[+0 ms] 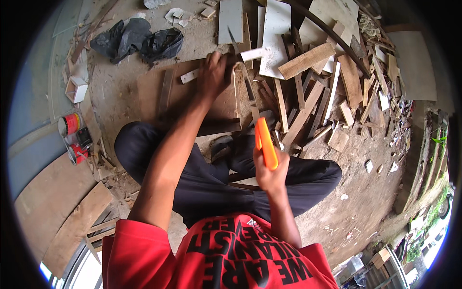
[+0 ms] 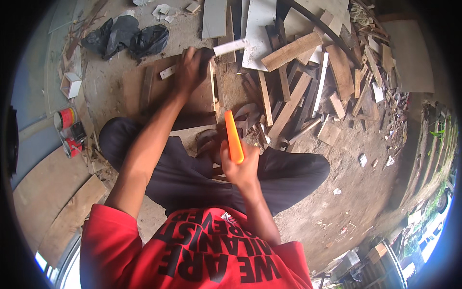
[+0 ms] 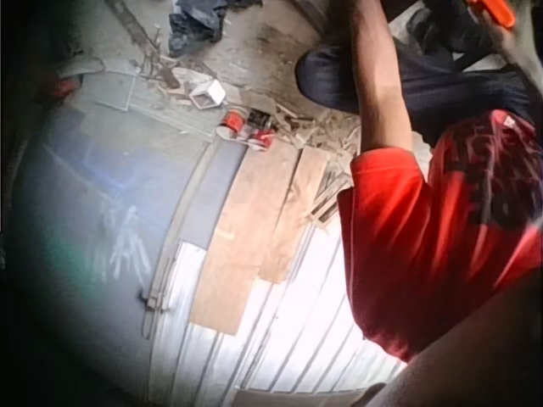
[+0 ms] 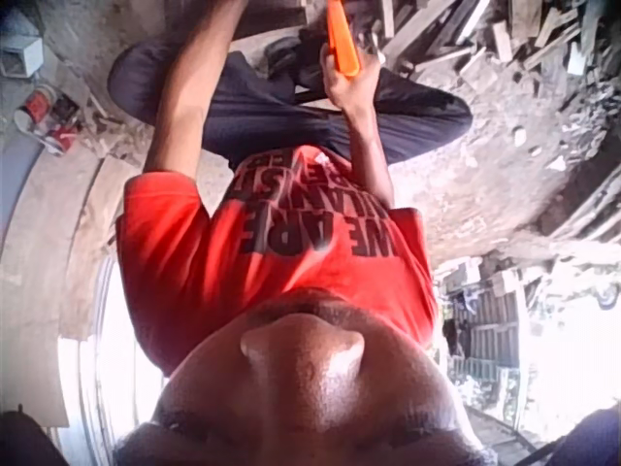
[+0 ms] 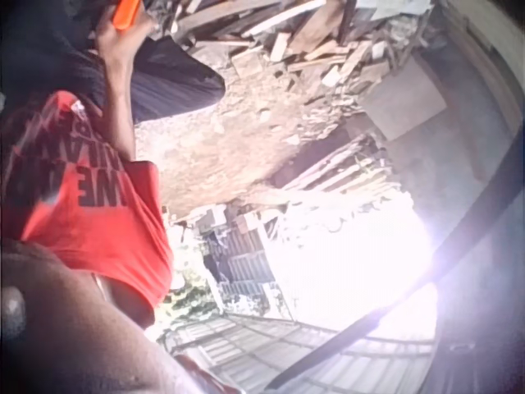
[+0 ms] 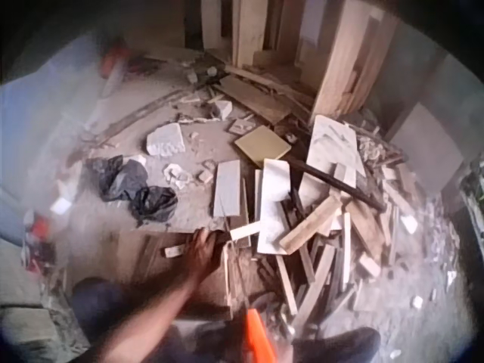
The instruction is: The person sits on the floor and uses a hand saw to cut a small piece of wood. They then pick up a nail, place it on the wood, and use a hammer to drive the nail into the wood to join two pieces together.
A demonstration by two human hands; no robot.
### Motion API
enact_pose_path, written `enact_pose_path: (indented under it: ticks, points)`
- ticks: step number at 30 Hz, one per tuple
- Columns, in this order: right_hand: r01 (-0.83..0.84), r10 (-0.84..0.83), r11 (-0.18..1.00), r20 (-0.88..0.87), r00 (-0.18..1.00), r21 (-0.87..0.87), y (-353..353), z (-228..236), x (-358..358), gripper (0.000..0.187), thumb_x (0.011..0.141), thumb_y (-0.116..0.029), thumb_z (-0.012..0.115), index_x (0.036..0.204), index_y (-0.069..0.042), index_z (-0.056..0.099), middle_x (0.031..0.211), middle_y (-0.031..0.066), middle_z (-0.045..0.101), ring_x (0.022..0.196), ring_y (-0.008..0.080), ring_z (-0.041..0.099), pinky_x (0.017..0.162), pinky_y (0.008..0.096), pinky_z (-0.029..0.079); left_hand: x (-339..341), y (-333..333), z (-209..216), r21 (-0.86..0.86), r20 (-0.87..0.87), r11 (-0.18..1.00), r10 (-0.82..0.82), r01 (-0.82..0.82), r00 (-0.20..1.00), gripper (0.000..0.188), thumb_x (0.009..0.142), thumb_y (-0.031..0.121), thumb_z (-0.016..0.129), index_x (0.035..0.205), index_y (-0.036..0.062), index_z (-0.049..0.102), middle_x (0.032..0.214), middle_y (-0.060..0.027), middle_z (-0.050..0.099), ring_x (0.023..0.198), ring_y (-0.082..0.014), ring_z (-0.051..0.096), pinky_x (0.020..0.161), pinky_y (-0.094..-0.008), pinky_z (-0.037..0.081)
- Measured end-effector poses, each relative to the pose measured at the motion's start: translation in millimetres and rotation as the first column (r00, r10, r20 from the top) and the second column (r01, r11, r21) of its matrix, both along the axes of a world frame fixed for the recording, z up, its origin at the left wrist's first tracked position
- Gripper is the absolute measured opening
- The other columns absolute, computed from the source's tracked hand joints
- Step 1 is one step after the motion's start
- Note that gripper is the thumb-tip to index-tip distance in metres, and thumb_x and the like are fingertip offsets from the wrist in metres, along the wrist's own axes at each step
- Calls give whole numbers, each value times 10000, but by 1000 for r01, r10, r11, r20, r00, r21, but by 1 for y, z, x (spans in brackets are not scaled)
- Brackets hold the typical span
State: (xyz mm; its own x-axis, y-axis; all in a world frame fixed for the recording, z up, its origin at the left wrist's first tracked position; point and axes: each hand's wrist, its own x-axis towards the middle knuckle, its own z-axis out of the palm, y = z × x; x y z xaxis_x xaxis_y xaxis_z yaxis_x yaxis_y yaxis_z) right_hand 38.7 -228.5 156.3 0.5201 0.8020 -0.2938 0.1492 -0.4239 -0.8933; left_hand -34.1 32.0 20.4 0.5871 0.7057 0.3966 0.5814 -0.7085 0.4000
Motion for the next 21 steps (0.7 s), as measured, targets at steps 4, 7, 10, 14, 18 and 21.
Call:
enact_pose_path:
  ticks: [4, 7, 10, 14, 18, 21]
  points:
    - [-7, 4, 999, 71, 997, 41, 8, -1, 27, 148, 806, -95, 640, 719, 18, 600, 545, 140, 563, 464, 216, 586, 486, 333, 445, -3, 6, -5, 35, -59, 998, 49, -47, 997, 292, 903, 306, 654, 1068, 67, 631, 961, -134, 553, 960, -335, 568, 828, -461, 466]
    - [-146, 134, 984, 116, 984, 105, -19, -40, 42, 86, 762, -81, 647, 745, 0, 623, 605, 145, 596, 527, 276, 623, 537, 359, 486, -5, 7, -4, 50, -72, 999, 1, 3, 997, 340, 813, 231, 702, 1085, 45, 617, 1020, -139, 555, 1008, -337, 560, 856, -458, 467]
    - [-191, 176, 975, 132, 976, 116, -43, -60, 29, 55, 741, -81, 657, 774, -37, 653, 636, 143, 615, 570, 319, 643, 558, 375, 503, -10, 6, -10, 107, -118, 993, -39, 52, 992, 403, 739, 145, 711, 1109, 29, 606, 1078, -141, 554, 1041, -341, 554, 890, -460, 457]
    - [-36, 37, 988, -4, 999, 150, -54, -23, -3, 73, 773, -79, 655, 754, -9, 643, 602, 158, 603, 526, 299, 637, 528, 371, 486, -10, 0, -10, 68, -139, 996, -49, 59, 989, 423, 759, 66, 665, 1176, 29, 603, 1079, -142, 550, 1045, -348, 552, 885, -456, 458]
    - [59, -52, 986, -47, 998, 157, -20, -23, 32, 168, 828, -106, 644, 728, 20, 599, 563, 116, 569, 499, 173, 573, 508, 352, 459, -11, 7, -20, 47, -64, 999, 27, -24, 998, 376, 769, 108, 695, 1127, 24, 615, 1068, -148, 547, 1036, -361, 549, 852, -458, 473]
    - [-9, 19, 991, -70, 997, 132, -32, -20, 63, 178, 838, -123, 648, 755, 29, 608, 567, 98, 569, 501, 149, 558, 503, 331, 447, -14, 10, -16, 25, -51, 999, 29, -28, 998, 339, 801, 144, 695, 1111, 28, 622, 1054, -158, 549, 1025, -376, 548, 847, -463, 473]
